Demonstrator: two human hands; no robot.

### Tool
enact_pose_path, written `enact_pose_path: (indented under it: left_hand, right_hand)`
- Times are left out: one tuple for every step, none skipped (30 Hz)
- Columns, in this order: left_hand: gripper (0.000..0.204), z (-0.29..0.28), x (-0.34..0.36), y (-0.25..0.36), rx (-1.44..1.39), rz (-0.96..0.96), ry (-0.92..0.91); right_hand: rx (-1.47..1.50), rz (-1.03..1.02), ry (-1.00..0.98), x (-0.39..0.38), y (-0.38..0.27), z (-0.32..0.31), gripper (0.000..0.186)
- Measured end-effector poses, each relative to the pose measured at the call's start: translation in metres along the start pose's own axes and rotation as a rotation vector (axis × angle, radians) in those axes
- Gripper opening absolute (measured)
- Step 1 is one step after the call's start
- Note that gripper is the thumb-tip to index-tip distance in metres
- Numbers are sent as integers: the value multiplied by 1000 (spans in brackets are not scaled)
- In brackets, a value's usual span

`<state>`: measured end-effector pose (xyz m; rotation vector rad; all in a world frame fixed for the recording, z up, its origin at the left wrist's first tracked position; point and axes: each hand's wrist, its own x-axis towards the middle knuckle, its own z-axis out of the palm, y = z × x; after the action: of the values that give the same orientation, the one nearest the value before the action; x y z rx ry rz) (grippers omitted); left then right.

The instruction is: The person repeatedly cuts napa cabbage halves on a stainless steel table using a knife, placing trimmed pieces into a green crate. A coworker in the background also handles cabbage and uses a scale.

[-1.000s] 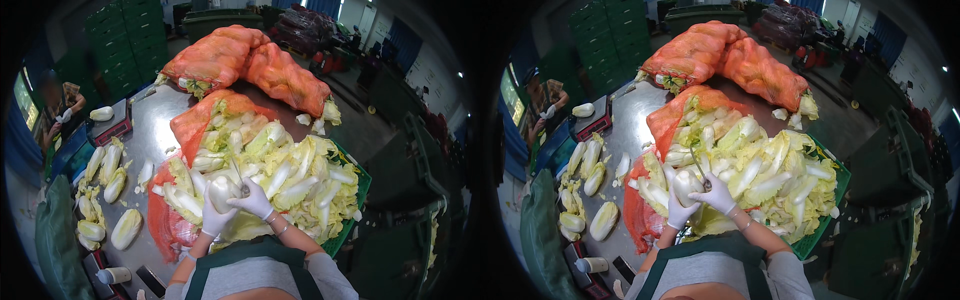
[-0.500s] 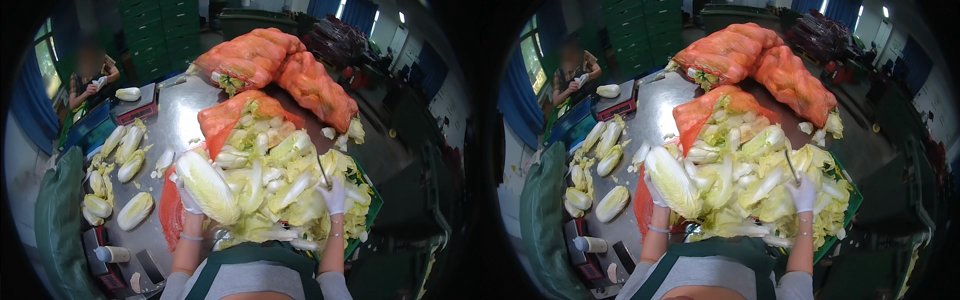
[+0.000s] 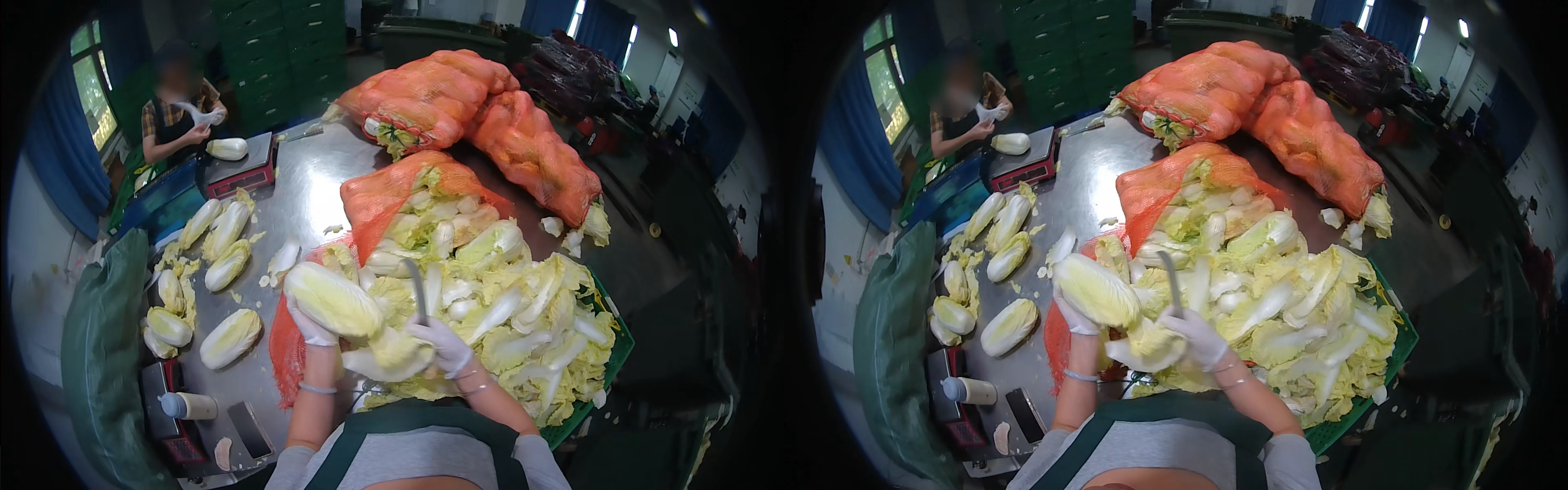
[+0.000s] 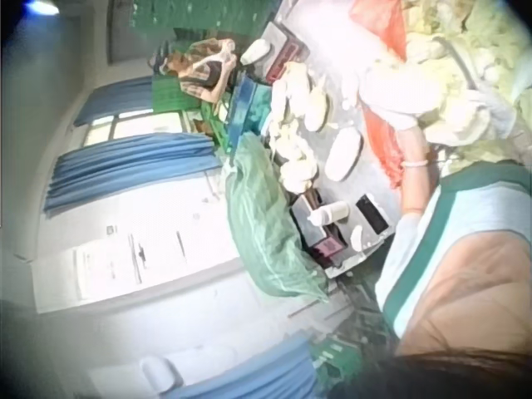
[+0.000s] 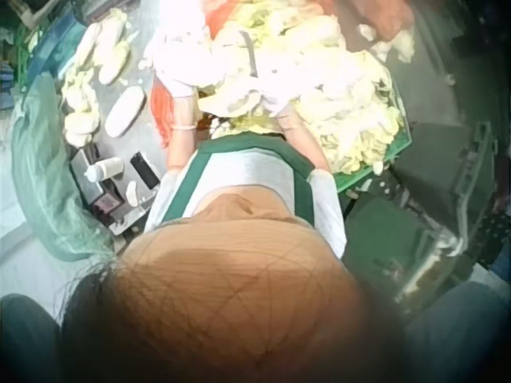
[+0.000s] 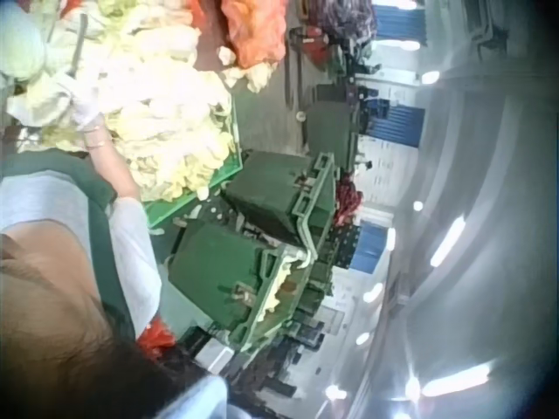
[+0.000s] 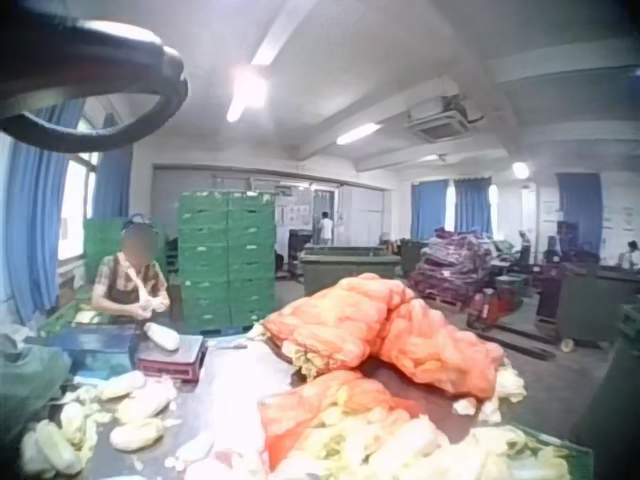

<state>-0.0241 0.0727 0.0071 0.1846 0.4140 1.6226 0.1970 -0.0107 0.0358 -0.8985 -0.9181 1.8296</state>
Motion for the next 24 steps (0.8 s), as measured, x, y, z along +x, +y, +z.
enact_pose_path:
  left_hand:
    - [61,-4,2,8,18,53,71]
    - [61,-15,10,17,70,94,120]
    - [62,-37,19,30,37,123,90]
    - [62,-65,30,45,3,153,55]
    - [62,-79,36,59,-27,191,17]
    - [63,-77,38,70,-44,238,21]
    - [63,-81,41,84,-18,287,97]
    - [63,-88,44,100,6,326,175]
    - [64,-91,49,110,35,354,249]
    - [63,-73,46,119,16,405,380]
    - [64,-115,62,142,25,518,415]
    - [64,-167,80,171,31,609,449]
    - [65,-175,86,186,-75,566,499]
    - [65,-184,87,200,-154,543,552]
    - [63,-173,81,205,-107,560,545]
    - [62,-175,78,222,-58,622,515]
    - [57,-181,75,229,-25,620,629]
    - [60,-185,75,232,-78,611,658]
    - [60,-183,71,231,-71,602,692]
    - [60,-173,76,223,-50,568,722]
    - [60,-169,76,218,-39,552,757]
    - [59,-168,75,215,-7,517,681]
    - [59,-169,76,209,22,476,608]
    - [58,-169,76,202,48,439,534]
  right_hand:
    - [-105,-37,58,-17,-12,-5,14]
    - [-209,-77,109,-35,-25,-15,14]
    - [-86,-74,232,-56,-40,-18,15]
    - [-210,-149,386,-76,-55,-27,15]
    - [-406,-262,503,-94,-69,-40,14]
    - [-534,-267,723,-117,-65,-74,13]
    - [-500,-321,756,-138,-67,-99,14]
    - [-649,-336,825,-163,-60,-139,15]
    - [-665,-211,985,-178,-58,-155,16]
    - [-682,-79,1158,-196,-57,-166,18]
    - [-908,-189,1224,-203,-44,-188,19]
    - [-1144,-292,1300,-207,-20,-221,21]
    - [-1400,-380,1397,-216,-11,-236,22]
    - [-1047,-246,1369,-224,-4,-251,27]
    - [-681,-145,1314,-215,-7,-245,31]
    - [-641,-155,1264,-197,-19,-225,30]
    - [-603,-166,1211,-178,-35,-209,29]
    - [-564,-202,1165,-161,-44,-204,28]
    - [-521,-240,1103,-139,-50,-209,28]
    - [-516,-263,1071,-129,-52,-214,27]
    - [-519,-288,1019,-112,-57,-220,26]
    - [-483,-255,996,-91,-63,-226,26]
    - [-452,-221,977,-70,-68,-231,26]
    - [-411,-230,952,-49,-69,-241,27]
